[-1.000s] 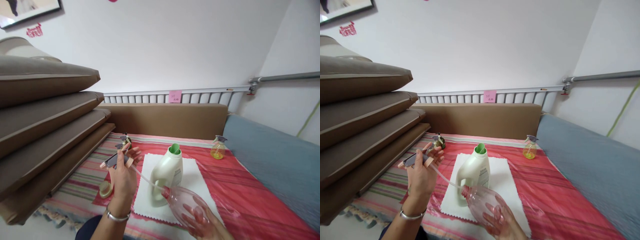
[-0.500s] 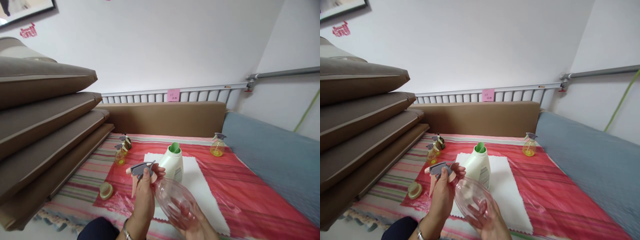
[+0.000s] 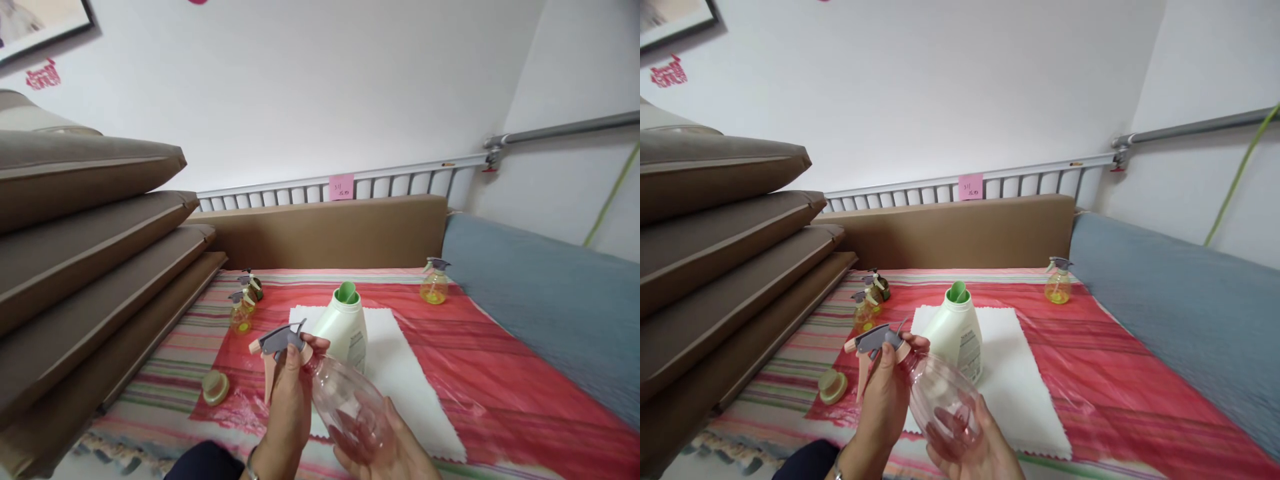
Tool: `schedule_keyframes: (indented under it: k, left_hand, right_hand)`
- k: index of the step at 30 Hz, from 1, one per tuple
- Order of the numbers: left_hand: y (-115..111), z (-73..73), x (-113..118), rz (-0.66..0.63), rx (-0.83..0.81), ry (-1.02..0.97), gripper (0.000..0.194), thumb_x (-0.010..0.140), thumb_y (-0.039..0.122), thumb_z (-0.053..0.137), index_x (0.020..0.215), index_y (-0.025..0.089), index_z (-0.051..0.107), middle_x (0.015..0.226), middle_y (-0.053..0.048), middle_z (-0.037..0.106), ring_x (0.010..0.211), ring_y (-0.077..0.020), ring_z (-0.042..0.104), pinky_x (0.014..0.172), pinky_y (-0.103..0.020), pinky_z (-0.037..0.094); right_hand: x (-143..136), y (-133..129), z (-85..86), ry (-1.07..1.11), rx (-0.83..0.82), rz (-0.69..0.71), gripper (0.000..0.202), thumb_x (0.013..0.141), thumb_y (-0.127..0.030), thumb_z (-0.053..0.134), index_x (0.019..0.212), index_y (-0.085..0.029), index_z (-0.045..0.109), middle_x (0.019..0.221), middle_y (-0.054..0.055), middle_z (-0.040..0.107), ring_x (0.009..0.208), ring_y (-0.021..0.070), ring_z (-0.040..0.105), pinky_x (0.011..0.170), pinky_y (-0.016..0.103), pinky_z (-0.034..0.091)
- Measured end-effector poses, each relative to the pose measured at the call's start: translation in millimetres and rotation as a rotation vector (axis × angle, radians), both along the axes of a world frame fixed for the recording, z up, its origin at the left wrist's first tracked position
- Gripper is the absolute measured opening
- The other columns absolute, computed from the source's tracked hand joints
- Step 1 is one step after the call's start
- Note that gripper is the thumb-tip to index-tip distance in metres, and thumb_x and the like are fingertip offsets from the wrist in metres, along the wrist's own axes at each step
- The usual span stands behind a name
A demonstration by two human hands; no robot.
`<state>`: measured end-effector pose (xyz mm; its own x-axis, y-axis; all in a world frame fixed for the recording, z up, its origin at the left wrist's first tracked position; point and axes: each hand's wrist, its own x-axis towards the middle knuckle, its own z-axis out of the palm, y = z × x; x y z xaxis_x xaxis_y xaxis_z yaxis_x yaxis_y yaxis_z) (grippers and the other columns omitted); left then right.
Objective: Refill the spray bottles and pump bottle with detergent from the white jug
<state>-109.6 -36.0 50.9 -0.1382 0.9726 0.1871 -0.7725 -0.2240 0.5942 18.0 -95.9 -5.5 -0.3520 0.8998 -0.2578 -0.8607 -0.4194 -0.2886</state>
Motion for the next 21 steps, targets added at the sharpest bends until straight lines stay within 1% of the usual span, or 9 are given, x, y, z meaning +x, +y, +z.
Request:
schedule_keyframes:
  k: [2,4,8,10,13,15,18,21]
  left_hand:
    - [0.2,-1.8,0.4,-0.034,-0.03,0.032,0.02,0.077,0.035,0.066,0.089,0.021,0.057,0.085,-0.002,0.064,0.083,-0.0185,0.065,0.084,-0.037,0.049]
    - [-0.1,-3.0,0.6,-0.055,-0.052,0.07,0.026,0.075,0.038,0.068,0.089,0.019,0.058,0.083,-0.003,0.064,0.08,-0.019,0.065,0.083,-0.036,0.049]
    - [-1.1,-1.6,0.5,-0.007,-0.037,0.101,0.029,0.072,0.041,0.07,0.089,0.021,0.058,0.081,-0.002,0.065,0.078,-0.0189,0.065,0.082,-0.036,0.049]
    - [-0.4,-1.3,-0.3,0.014,-0.032,0.111,0.03,0.072,0.042,0.07,0.089,0.021,0.058,0.081,-0.002,0.065,0.078,-0.0196,0.065,0.081,-0.037,0.049]
    - [1.9,-3.2,-2.0,0.0,-0.045,0.125,0.034,0.07,0.045,0.07,0.089,0.019,0.059,0.082,-0.004,0.065,0.08,-0.0212,0.065,0.08,-0.038,0.049]
    - [3.2,-4.6,-2.4,-0.006,-0.043,0.113,0.034,0.071,0.045,0.07,0.09,0.019,0.059,0.084,-0.005,0.064,0.081,-0.0211,0.065,0.082,-0.038,0.049]
    - [2.9,-3.8,-0.8,-0.001,-0.022,0.079,0.032,0.072,0.041,0.07,0.092,0.021,0.057,0.086,-0.003,0.063,0.081,-0.0197,0.065,0.084,-0.038,0.048]
    - [1.5,-1.1,1.4,-0.007,-0.007,0.089,0.028,0.072,0.038,0.07,0.091,0.022,0.056,0.084,-0.001,0.064,0.078,-0.0197,0.066,0.082,-0.039,0.049]
  right_hand:
    - [-2.0,-0.7,0.2,0.02,-0.014,0.038,0.032,0.074,-0.049,0.066,0.09,-0.022,0.07,0.084,0.004,0.075,0.089,0.0264,0.068,0.079,0.039,0.05]
    - [-3.8,-1.3,0.5,0.032,-0.019,0.083,0.033,0.073,-0.051,0.066,0.088,-0.022,0.07,0.083,0.004,0.075,0.087,0.026,0.068,0.079,0.038,0.051]
    - [-6.0,-1.4,0.8,0.033,-0.016,0.126,0.037,0.072,-0.055,0.064,0.085,-0.021,0.069,0.087,0.006,0.075,0.089,0.026,0.068,0.082,0.036,0.049]
    - [-6.5,-1.3,0.7,0.017,-0.013,0.138,0.038,0.072,-0.055,0.063,0.085,-0.021,0.069,0.089,0.007,0.075,0.088,0.0263,0.068,0.08,0.035,0.05]
    - [-7.1,-1.8,0.8,0.011,-0.009,0.142,0.037,0.073,-0.054,0.063,0.087,-0.02,0.068,0.09,0.008,0.074,0.086,0.0264,0.068,0.077,0.035,0.05]
    - [-7.4,-2.4,1.5,0.022,-0.011,0.138,0.036,0.073,-0.053,0.064,0.085,-0.02,0.068,0.088,0.008,0.075,0.085,0.0263,0.069,0.076,0.035,0.05]
    - [-7.2,-3.2,2.7,0.021,-0.02,0.139,0.036,0.073,-0.054,0.063,0.084,-0.02,0.068,0.087,0.008,0.075,0.084,0.026,0.069,0.077,0.035,0.05]
    - [-5.3,-2.8,1.7,0.003,-0.026,0.148,0.04,0.073,-0.058,0.062,0.083,-0.02,0.068,0.086,0.01,0.074,0.086,0.0279,0.069,0.076,0.035,0.05]
